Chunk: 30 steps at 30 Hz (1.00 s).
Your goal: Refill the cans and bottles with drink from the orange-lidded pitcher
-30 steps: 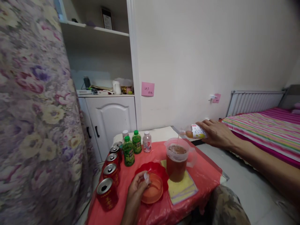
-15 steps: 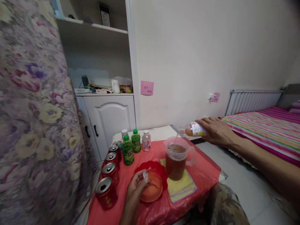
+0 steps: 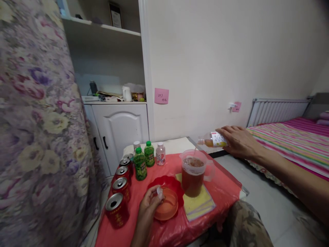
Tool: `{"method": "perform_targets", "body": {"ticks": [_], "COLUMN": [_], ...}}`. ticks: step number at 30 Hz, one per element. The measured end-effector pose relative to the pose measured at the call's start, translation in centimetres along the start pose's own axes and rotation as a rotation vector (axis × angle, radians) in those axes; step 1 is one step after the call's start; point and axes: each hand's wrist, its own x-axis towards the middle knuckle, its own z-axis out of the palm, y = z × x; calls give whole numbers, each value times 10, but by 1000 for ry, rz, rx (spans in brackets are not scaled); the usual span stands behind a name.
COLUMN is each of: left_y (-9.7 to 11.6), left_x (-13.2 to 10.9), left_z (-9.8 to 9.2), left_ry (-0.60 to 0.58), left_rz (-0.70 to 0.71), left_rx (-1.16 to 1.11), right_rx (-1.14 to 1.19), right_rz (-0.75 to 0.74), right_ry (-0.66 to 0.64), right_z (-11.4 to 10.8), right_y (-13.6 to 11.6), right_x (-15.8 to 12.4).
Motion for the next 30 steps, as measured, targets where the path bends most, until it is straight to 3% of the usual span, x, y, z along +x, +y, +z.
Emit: {"method": "perform_targets", "body": {"ticks": [30], "left_y": [-1], "left_x": [0], "left_z": [-1], "left_ry": [-16], "left_rz": [3], "left_rx": [30], "right_rx": [-9], "right_rz": [-57], "right_ry": [35], "right_z": [12], "right_y": [12], "right_x": [1]}}
